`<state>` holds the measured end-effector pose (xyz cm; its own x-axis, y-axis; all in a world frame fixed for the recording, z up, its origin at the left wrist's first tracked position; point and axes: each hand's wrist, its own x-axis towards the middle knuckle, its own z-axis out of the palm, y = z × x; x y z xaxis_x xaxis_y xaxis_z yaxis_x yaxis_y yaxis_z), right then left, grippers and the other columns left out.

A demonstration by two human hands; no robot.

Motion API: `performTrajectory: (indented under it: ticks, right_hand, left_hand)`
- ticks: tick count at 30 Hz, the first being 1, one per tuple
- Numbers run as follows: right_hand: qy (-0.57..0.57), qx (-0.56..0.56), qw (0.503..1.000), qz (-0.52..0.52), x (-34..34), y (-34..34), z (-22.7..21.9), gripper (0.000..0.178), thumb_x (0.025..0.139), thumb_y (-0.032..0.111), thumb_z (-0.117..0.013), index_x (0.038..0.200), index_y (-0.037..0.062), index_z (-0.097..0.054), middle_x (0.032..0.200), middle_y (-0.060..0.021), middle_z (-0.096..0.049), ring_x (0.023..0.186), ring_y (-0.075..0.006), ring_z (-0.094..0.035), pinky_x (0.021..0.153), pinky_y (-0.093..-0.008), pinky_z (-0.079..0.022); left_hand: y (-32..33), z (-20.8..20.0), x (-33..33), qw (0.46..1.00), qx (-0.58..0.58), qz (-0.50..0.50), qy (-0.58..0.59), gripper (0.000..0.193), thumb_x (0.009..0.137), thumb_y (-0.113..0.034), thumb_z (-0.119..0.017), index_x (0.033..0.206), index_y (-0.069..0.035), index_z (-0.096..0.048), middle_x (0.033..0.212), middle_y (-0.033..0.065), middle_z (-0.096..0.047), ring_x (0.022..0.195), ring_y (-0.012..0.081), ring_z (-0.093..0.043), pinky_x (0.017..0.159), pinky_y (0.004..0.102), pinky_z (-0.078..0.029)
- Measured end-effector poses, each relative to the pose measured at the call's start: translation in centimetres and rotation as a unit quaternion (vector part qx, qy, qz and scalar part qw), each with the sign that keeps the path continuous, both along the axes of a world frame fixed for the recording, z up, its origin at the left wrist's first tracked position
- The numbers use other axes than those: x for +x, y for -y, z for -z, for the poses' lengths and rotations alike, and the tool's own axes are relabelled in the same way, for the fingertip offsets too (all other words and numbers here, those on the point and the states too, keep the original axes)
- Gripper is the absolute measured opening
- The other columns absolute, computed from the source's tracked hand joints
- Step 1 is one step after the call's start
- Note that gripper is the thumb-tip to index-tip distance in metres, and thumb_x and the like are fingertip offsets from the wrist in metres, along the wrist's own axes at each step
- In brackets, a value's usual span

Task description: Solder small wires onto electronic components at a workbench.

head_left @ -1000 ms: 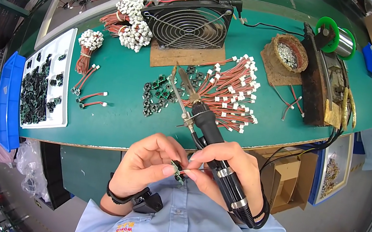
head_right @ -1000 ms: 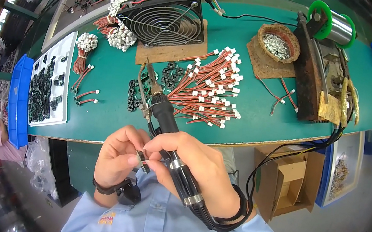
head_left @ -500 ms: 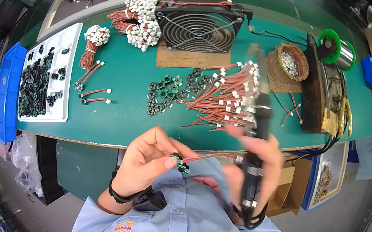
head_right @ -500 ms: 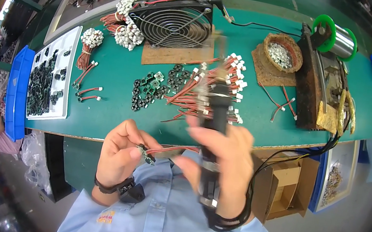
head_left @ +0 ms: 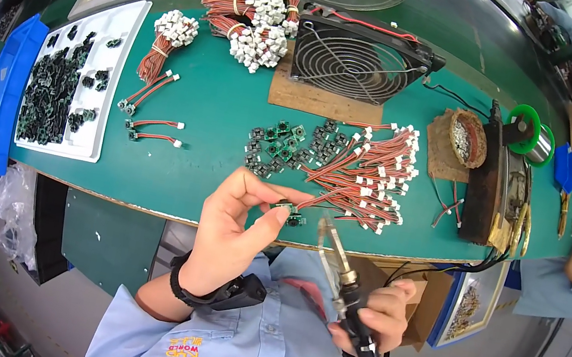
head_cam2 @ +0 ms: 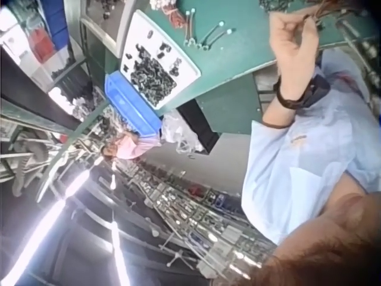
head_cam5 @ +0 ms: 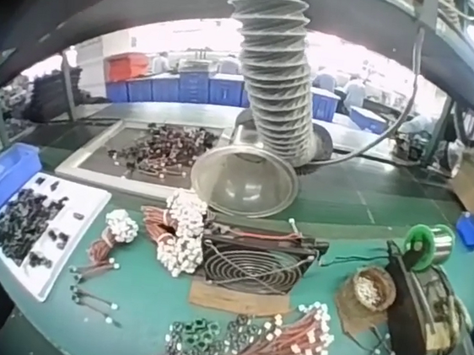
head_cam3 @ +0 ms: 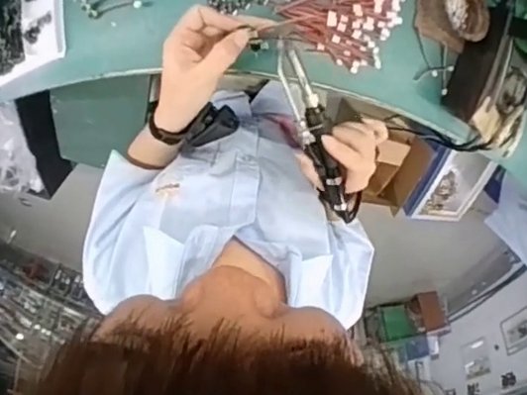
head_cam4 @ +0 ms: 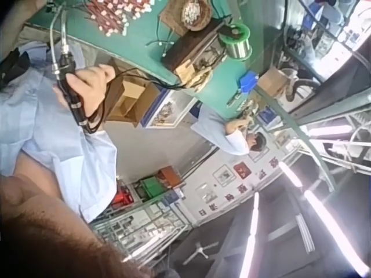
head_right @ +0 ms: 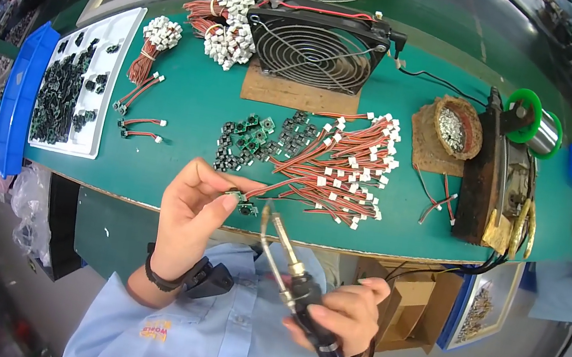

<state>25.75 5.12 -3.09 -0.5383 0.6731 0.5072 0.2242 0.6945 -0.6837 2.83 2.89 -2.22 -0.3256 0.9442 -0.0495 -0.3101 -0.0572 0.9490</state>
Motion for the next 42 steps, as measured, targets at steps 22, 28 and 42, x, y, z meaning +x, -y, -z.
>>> performTrajectory:
  ticks: [22,28,42]
  right_hand:
    - [0.032,-0.033,0.999,-0.018,-1.2,0.1,-0.9,0.048,0.056,0.025,-0.081,0.095,0.0195,-0.055,0.071,0.0033,-0.053,0.064,-0.0139,-0.051,0.078,-0.0377,-0.033]
    - [0.030,-0.040,0.999,-0.018,-1.2,0.1,-1.0,0.048,0.053,0.024,-0.083,0.093,0.0189,-0.057,0.074,0.0033,-0.056,0.064,-0.0140,-0.053,0.076,-0.0367,-0.034]
    - [0.029,-0.015,0.999,-0.014,-1.3,0.1,-0.7,0.051,0.052,0.021,-0.083,0.095,0.0195,-0.056,0.074,0.0033,-0.055,0.064,-0.0143,-0.053,0.078,-0.0363,-0.035]
  left_hand:
    - [0.3,0.5,0.4,0.999,0.009,0.004,0.052,0.012,0.085,0.002,-0.051,0.089,-0.003,-0.041,0.102,0.0206,-0.060,0.098,0.0204,-0.057,0.082,0.0304,-0.045]
    - [0.3,0.3,0.6,0.999,0.001,-0.005,0.040,0.013,0.084,0.004,-0.051,0.088,-0.003,-0.041,0.102,0.0207,-0.060,0.098,0.0200,-0.058,0.082,0.0302,-0.045]
    - [0.2,0.1,0.8,0.999,-0.002,-0.020,0.025,0.012,0.083,0.005,-0.051,0.087,-0.003,-0.042,0.101,0.0214,-0.060,0.099,0.0220,-0.058,0.085,0.0314,-0.045]
